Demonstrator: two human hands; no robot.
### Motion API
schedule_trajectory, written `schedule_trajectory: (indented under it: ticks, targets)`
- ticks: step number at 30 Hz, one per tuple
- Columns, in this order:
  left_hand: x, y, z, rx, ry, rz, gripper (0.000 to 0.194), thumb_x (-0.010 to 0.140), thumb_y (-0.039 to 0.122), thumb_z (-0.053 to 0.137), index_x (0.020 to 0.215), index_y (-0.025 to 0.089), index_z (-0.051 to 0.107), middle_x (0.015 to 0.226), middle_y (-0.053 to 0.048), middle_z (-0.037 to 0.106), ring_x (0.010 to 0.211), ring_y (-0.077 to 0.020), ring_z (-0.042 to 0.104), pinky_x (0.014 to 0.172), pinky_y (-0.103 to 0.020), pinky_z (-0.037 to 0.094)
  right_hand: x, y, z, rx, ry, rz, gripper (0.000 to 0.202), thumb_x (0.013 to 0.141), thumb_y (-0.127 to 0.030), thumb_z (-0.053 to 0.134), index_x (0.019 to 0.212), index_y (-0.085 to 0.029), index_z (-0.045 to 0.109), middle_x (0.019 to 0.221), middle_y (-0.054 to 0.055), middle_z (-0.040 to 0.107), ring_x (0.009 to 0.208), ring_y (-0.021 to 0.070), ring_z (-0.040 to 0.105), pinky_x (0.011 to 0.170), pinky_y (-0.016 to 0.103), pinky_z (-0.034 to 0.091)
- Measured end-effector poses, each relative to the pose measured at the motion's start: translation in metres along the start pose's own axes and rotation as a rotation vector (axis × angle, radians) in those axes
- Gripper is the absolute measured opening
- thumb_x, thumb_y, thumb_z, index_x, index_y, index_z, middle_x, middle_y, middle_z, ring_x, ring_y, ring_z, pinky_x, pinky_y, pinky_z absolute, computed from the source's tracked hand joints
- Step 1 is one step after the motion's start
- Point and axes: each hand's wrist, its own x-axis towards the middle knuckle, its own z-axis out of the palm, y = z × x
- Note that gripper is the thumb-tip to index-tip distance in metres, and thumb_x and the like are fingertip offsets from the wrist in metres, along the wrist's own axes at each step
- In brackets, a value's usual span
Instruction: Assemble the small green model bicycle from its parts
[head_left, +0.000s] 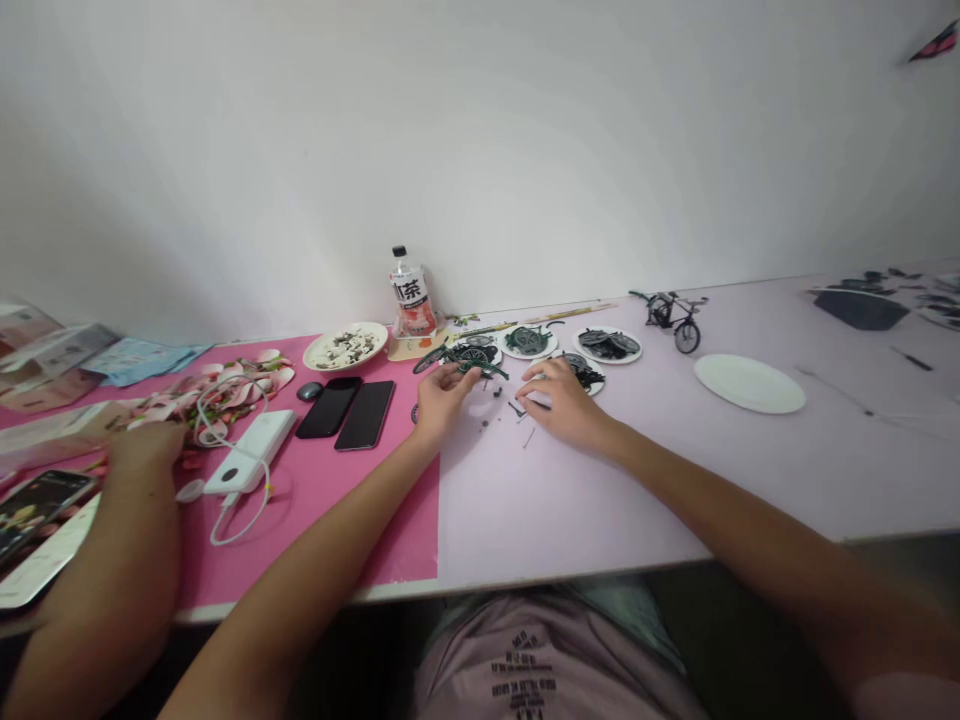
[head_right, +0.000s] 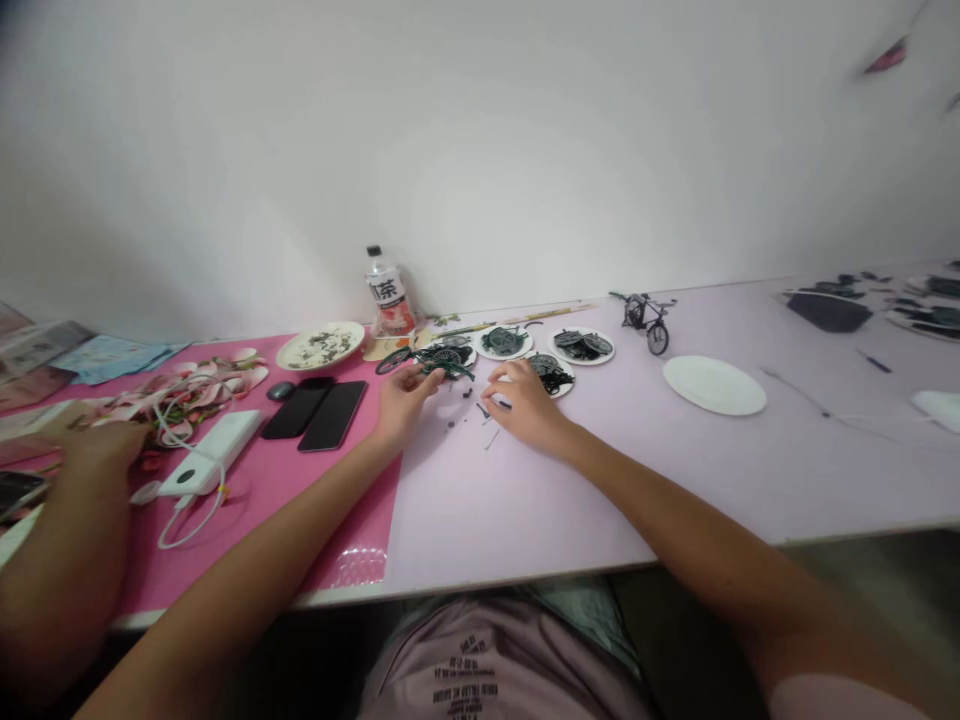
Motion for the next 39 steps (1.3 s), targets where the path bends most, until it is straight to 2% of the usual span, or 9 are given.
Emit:
schedule_trajectory:
  ticks: [6,14,19,30,35,39]
  targets:
    - [-0.001,-0.002,0.003,-0.034,-0.028,-0.042,0.066,0.062,0.051,0.094,0.108,0.012,0.067,0.093,-0.012,0.078,0.089,-0.0255,0.075,0.081,-0.034,0.057,-0.005,0.003,0.008,-0.034,-0.105,0.04,0.013,0.093,-0.03,0.067,0.096,-0.025,0.079,0.127,0.011,0.062,0.128,0.0336,0.047,0.113,0.057,0.041]
    - [-0.005,-0.005,0.006,-0.049,-0.062,-0.02,0.06,0.064,0.048,0.093,0.105,0.012,0.069,0.093,-0.013,0.08,0.095,-0.0288,0.077,0.083,-0.036,0.059,-0.005,0.006,0.01,-0.029,-0.07,0.006,0.014,0.093,-0.03,0.067,0.103,-0.025,0.077,0.124,0.011,0.062,0.126,0.0332,0.048,0.112,0.057,0.043]
    - [-0.008,-0.007,0.008,-0.046,-0.111,-0.009,0.056,0.066,0.049,0.091,0.104,0.014,0.07,0.093,-0.012,0.081,0.095,-0.0299,0.078,0.082,-0.036,0.059,-0.005,0.005,0.01,0.008,-0.07,0.009,0.012,0.093,-0.029,0.066,0.099,-0.025,0.076,0.122,0.011,0.062,0.124,0.0331,0.05,0.11,0.058,0.044]
    - [-0.006,-0.014,0.009,-0.055,-0.132,0.014,0.052,0.071,0.05,0.087,0.103,0.014,0.068,0.096,-0.014,0.08,0.095,-0.0301,0.078,0.083,-0.038,0.06,-0.006,0.003,0.01,0.034,-0.083,0.012,0.011,0.092,-0.027,0.067,0.099,-0.024,0.076,0.124,0.011,0.062,0.126,0.0325,0.05,0.112,0.057,0.043]
    - [-0.001,-0.016,0.008,-0.061,-0.115,0.024,0.053,0.072,0.051,0.087,0.104,0.014,0.067,0.097,-0.014,0.079,0.094,-0.0287,0.078,0.083,-0.037,0.059,-0.006,0.0,0.009,0.027,-0.105,0.028,0.013,0.093,-0.026,0.067,0.102,-0.024,0.076,0.124,0.01,0.062,0.126,0.0316,0.051,0.113,0.055,0.043]
    - [0.013,-0.016,0.001,-0.06,-0.056,0.051,0.054,0.071,0.053,0.087,0.103,0.014,0.067,0.093,-0.013,0.079,0.091,-0.0286,0.077,0.079,-0.036,0.059,-0.007,-0.001,0.01,0.038,-0.122,0.022,0.012,0.094,-0.028,0.066,0.101,-0.024,0.075,0.123,0.01,0.062,0.124,0.0312,0.051,0.111,0.054,0.043]
